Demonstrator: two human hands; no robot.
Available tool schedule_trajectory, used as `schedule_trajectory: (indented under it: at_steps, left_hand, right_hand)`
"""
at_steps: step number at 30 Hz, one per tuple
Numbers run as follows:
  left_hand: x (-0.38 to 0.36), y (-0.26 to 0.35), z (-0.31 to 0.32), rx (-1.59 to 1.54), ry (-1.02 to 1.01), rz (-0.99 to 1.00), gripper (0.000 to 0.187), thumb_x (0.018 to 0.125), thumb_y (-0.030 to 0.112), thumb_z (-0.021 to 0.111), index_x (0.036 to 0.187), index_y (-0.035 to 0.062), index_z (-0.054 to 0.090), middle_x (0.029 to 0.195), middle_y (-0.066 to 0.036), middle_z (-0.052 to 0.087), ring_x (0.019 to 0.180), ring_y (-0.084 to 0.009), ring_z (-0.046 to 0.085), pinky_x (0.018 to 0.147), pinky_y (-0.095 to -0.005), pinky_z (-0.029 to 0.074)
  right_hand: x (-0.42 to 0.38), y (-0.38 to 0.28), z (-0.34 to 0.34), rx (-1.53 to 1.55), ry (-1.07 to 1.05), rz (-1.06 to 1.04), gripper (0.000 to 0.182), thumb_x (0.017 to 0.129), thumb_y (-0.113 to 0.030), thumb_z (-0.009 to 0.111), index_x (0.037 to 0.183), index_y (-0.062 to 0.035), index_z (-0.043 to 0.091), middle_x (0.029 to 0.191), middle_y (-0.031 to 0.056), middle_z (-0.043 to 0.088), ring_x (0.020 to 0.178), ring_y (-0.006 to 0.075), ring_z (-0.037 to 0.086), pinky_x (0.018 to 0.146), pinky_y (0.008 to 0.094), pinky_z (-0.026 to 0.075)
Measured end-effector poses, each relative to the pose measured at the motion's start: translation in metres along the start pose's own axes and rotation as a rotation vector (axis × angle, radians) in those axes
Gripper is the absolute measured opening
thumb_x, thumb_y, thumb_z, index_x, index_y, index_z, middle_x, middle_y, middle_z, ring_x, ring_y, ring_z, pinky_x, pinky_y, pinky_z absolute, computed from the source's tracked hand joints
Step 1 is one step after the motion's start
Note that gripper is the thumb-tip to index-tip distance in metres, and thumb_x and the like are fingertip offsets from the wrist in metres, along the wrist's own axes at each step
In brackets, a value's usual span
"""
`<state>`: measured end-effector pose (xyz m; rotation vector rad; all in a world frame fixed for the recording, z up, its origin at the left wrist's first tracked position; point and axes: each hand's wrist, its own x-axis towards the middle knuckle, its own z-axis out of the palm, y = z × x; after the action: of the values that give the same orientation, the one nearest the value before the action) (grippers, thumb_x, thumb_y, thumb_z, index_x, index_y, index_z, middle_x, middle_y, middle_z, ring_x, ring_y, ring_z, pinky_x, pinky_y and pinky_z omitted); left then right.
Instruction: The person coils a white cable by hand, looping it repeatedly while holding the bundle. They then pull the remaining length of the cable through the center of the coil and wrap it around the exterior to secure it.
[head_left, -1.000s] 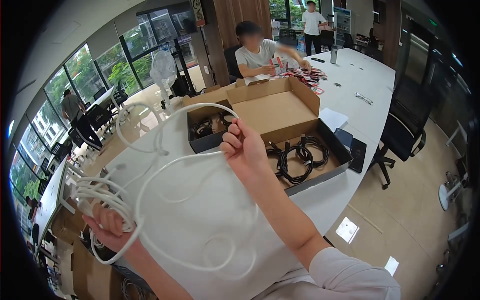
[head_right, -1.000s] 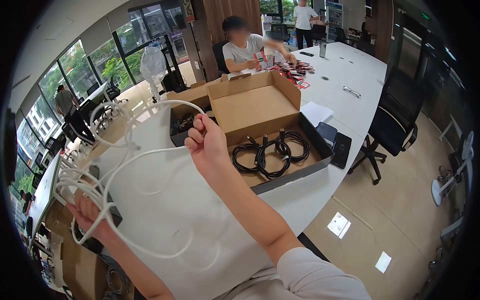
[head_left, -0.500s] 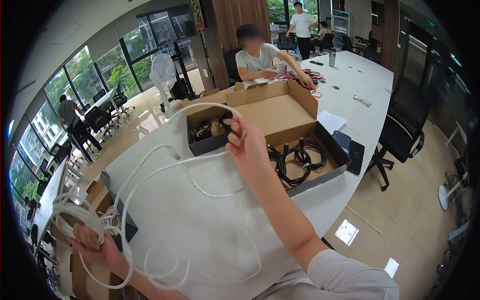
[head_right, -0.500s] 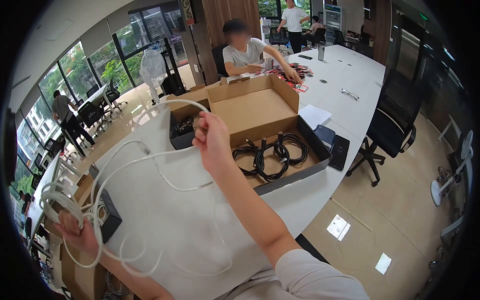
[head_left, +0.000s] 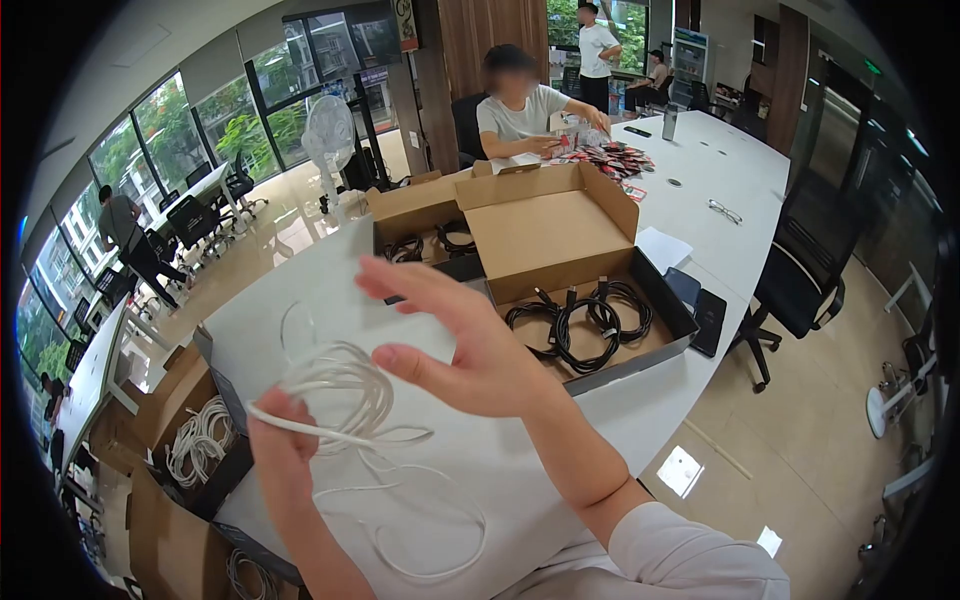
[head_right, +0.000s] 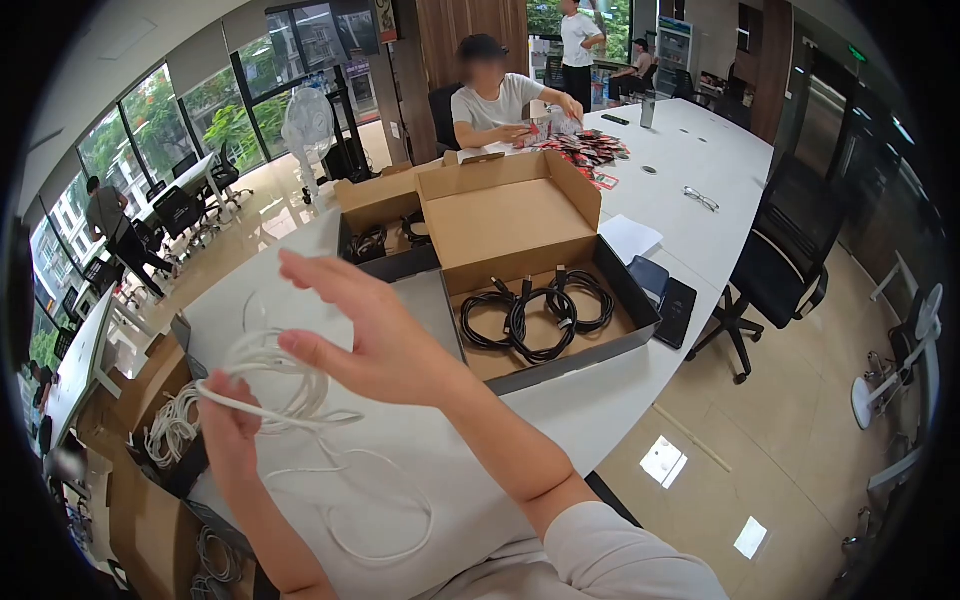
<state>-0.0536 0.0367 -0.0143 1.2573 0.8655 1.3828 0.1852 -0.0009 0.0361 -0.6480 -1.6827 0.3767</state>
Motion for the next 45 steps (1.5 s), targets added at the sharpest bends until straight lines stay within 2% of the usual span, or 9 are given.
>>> schedule_trajectory:
  at_steps: [1,5,14,26,29,35,38,41,45]
  left_hand:
    - [-0.003,-0.002,0.009,0.228,0.077,0.033,0.043,0.092,0.049,0.054,0.075,0.0095,0.048,0.054,0.002,0.032,0.046,-0.0058,0.033,0.042,-0.0235,0.023]
    - [-0.009,0.018,0.027,0.720,-0.336,0.291,0.057,0.089,0.053,0.057,0.071,-0.0006,0.049,0.062,-0.002,0.046,0.062,-0.0154,0.047,0.057,-0.0304,0.035]
    - [-0.014,0.009,0.037,0.385,-0.298,0.282,0.079,0.077,0.061,0.067,0.119,-0.0010,0.042,0.076,-0.001,0.058,0.065,-0.0050,0.051,0.059,-0.0187,0.038]
    - [-0.007,0.000,0.037,0.325,-0.203,0.247,0.086,0.078,0.057,0.069,0.130,-0.0012,0.032,0.061,-0.002,0.060,0.057,-0.0047,0.052,0.056,-0.0150,0.033]
    - [0.000,-0.005,0.028,0.445,-0.257,0.309,0.086,0.084,0.060,0.059,0.136,-0.0021,0.028,0.066,-0.003,0.062,0.064,-0.0069,0.054,0.062,-0.0169,0.036]
    - [-0.002,0.001,0.044,-0.109,-0.131,0.211,0.065,0.094,0.055,0.035,0.132,0.0023,0.040,0.107,-0.011,0.060,0.097,-0.0165,0.053,0.088,-0.0269,0.033]
    - [0.010,0.010,0.018,-0.185,-0.023,0.173,0.053,0.095,0.048,0.035,0.123,0.0059,0.049,0.109,-0.007,0.060,0.096,-0.0175,0.053,0.089,-0.0300,0.034]
    - [0.031,0.008,-0.026,-0.204,0.029,0.166,0.051,0.095,0.047,0.036,0.121,0.0054,0.050,0.106,-0.007,0.062,0.096,-0.0169,0.054,0.089,-0.0318,0.036]
    - [0.038,0.010,-0.034,0.321,-0.102,0.330,0.053,0.095,0.048,0.037,0.118,0.0030,0.052,0.098,-0.007,0.064,0.097,-0.0172,0.056,0.092,-0.0341,0.039]
  right_hand:
    - [0.000,-0.002,0.002,-0.035,-0.010,-0.070,0.055,0.086,-0.014,0.065,0.136,-0.0036,0.044,0.120,0.0131,0.059,0.107,0.0267,0.056,0.088,0.0357,0.045]
    - [-0.002,0.001,0.013,-0.163,-0.138,-0.122,0.046,0.085,-0.003,0.060,0.130,-0.0031,0.049,0.114,0.0153,0.059,0.102,0.0330,0.054,0.085,0.0384,0.045]
    - [-0.006,0.001,0.024,-0.281,-0.419,0.000,0.050,0.085,-0.012,0.060,0.132,-0.0029,0.045,0.099,0.0151,0.060,0.089,0.0319,0.057,0.075,0.0394,0.046]
    - [-0.008,0.007,0.030,-0.216,-0.528,0.193,0.027,0.080,-0.008,0.061,0.105,-0.0003,0.053,0.082,0.0174,0.062,0.077,0.0359,0.060,0.067,0.0430,0.045]
    - [-0.008,0.015,0.028,-0.223,-0.481,0.186,0.023,0.081,-0.007,0.060,0.101,-0.0005,0.053,0.079,0.0196,0.062,0.076,0.0382,0.060,0.067,0.0443,0.045]
    - [-0.004,0.034,0.007,-0.245,-0.248,0.171,0.017,0.084,-0.005,0.060,0.101,-0.0002,0.058,0.083,0.0220,0.061,0.077,0.0420,0.057,0.066,0.0426,0.046]
    - [-0.002,0.032,-0.020,-0.229,-0.001,0.447,0.014,0.091,-0.006,0.058,0.104,0.0012,0.057,0.076,0.0019,0.057,0.068,0.0062,0.051,0.056,0.0247,0.041]
    - [0.001,0.040,-0.043,0.011,0.403,0.457,0.014,0.095,-0.014,0.053,0.096,-0.0012,0.059,0.062,-0.0028,0.045,0.050,0.0062,0.036,0.048,0.0237,0.032]
    - [0.000,0.027,-0.052,0.379,0.585,0.383,0.018,0.098,-0.021,0.050,0.101,-0.0049,0.058,0.059,-0.0072,0.035,0.048,0.0025,0.030,0.047,0.0222,0.030]
